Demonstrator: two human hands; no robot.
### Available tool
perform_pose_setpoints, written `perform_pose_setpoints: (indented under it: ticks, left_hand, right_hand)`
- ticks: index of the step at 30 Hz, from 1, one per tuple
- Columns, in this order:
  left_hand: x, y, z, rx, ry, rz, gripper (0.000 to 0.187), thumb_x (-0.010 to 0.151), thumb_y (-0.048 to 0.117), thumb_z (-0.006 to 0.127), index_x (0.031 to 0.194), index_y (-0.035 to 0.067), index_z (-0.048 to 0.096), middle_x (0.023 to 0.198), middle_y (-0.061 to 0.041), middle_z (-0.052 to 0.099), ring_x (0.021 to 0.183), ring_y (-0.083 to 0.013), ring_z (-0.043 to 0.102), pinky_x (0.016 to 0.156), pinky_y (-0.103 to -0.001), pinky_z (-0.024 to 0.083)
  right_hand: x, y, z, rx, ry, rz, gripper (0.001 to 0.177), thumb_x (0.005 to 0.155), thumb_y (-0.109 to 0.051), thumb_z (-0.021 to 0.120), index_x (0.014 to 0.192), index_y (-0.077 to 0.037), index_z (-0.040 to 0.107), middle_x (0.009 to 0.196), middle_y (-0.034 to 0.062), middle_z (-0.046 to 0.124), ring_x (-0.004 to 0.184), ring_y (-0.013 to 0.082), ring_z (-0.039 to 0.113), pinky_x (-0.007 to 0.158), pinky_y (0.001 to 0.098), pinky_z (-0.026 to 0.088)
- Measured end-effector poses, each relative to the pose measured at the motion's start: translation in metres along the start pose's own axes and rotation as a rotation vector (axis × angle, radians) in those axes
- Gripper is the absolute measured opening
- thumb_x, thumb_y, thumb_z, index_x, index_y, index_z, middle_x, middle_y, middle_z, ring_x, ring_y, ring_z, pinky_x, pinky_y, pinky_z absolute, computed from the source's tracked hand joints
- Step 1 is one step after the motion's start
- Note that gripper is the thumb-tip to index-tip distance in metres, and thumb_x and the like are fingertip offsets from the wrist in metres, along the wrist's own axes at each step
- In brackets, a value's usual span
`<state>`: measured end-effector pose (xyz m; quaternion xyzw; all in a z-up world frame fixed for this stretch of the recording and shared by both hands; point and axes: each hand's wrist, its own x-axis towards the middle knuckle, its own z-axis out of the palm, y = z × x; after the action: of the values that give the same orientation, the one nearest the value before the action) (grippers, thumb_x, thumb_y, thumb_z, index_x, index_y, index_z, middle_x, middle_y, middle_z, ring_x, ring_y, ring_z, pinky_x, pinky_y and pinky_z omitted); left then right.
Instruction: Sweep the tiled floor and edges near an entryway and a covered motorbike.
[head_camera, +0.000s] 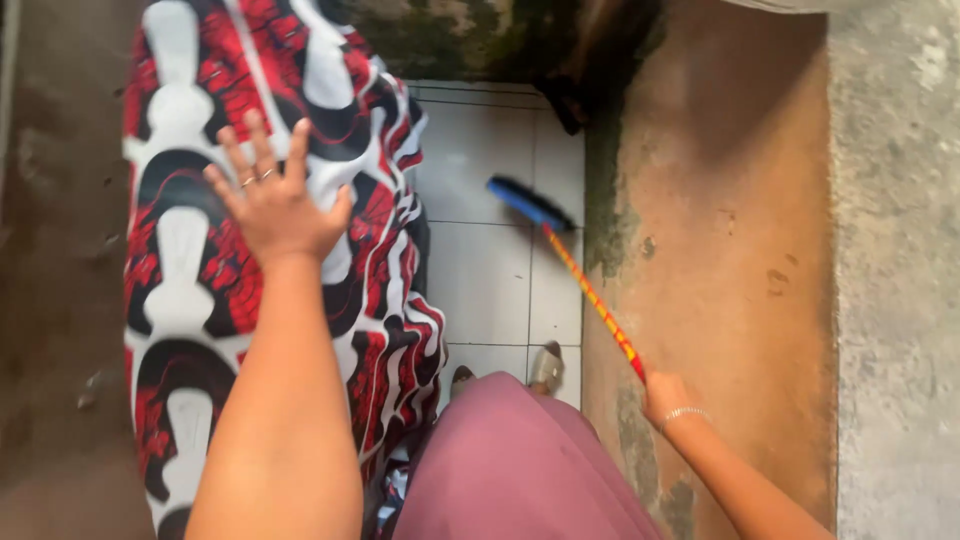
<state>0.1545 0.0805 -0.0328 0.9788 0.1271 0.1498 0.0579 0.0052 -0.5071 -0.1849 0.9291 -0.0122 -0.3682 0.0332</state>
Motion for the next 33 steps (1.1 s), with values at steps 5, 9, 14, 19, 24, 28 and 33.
perform_pose_setpoints:
  ticks: [5,9,14,19,24,28,33]
  left_hand:
    - [-0.038,-0.009,-0.002,-0.103,-0.019,-0.073,0.078,0.094,0.054,0.069,0.164,0.029,0.045,0.178,-0.008,0.022,0.164,-0.0354,0.015,0.128,-0.070,0.010]
    - [-0.122,-0.010,-0.024,-0.065,-0.131,-0.180,0.083,0.097,0.057,0.069,0.168,0.030,0.036,0.178,-0.007,0.019,0.163,-0.0357,0.010,0.120,-0.078,0.005]
    - [-0.174,-0.002,-0.042,-0.003,-0.191,-0.312,0.092,0.095,0.064,0.074,0.172,0.040,0.027,0.182,-0.004,0.007,0.162,-0.0412,-0.006,0.118,-0.084,0.000]
    - [-0.168,0.008,-0.048,-0.010,-0.347,-0.399,0.124,0.078,0.067,0.084,0.176,0.047,0.011,0.181,-0.002,-0.014,0.159,-0.0397,-0.022,0.116,-0.089,0.001]
    - [-0.155,0.007,-0.048,0.020,-0.428,-0.478,0.130,0.073,0.071,0.082,0.173,0.052,0.003,0.177,0.000,-0.023,0.155,-0.0375,-0.028,0.112,-0.091,0.005]
    - [-0.151,0.009,-0.049,0.053,-0.476,-0.498,0.129,0.072,0.074,0.080,0.171,0.054,0.000,0.174,0.001,-0.027,0.153,-0.0369,-0.030,0.109,-0.092,0.009]
    - [-0.156,0.005,-0.035,0.077,-0.400,-0.449,0.126,0.075,0.076,0.080,0.170,0.052,0.000,0.175,0.000,-0.025,0.155,-0.0388,-0.026,0.110,-0.092,0.011]
  right_hand:
    - [0.072,-0.035,-0.065,0.093,0.021,0.081,0.067,0.093,-0.014,0.051,0.157,-0.025,0.035,0.115,0.0284,0.069,0.110,0.0451,0.067,0.096,0.0563,0.053]
    - [0.133,-0.034,-0.025,0.033,0.069,-0.019,0.049,0.107,-0.022,0.040,0.155,-0.013,0.037,0.123,0.0288,0.068,0.114,0.0464,0.066,0.097,0.0558,0.053]
    - [0.117,-0.035,0.021,-0.059,0.013,-0.080,0.047,0.105,-0.020,0.038,0.151,-0.012,0.040,0.123,0.0275,0.066,0.114,0.0444,0.067,0.094,0.0561,0.055]
    - [-0.047,0.009,0.057,-0.207,-0.282,-0.210,0.062,0.101,-0.016,0.047,0.156,-0.002,0.023,0.100,0.0268,0.072,0.091,0.0417,0.073,0.077,0.0536,0.060]
    - [-0.103,0.034,0.021,-0.029,-0.363,-0.248,0.065,0.083,-0.005,0.064,0.144,-0.008,0.043,0.100,0.0267,0.071,0.093,0.0419,0.072,0.080,0.0517,0.060]
    - [-0.156,-0.010,-0.107,0.118,-0.461,-0.083,0.055,0.087,-0.002,0.054,0.140,-0.017,0.054,0.099,0.0241,0.073,0.089,0.0441,0.078,0.081,0.0527,0.064]
    - [-0.060,0.008,-0.038,0.013,-0.040,-0.343,0.051,0.081,-0.006,0.059,0.131,-0.016,0.061,0.105,0.0264,0.071,0.102,0.0434,0.068,0.089,0.0525,0.056]
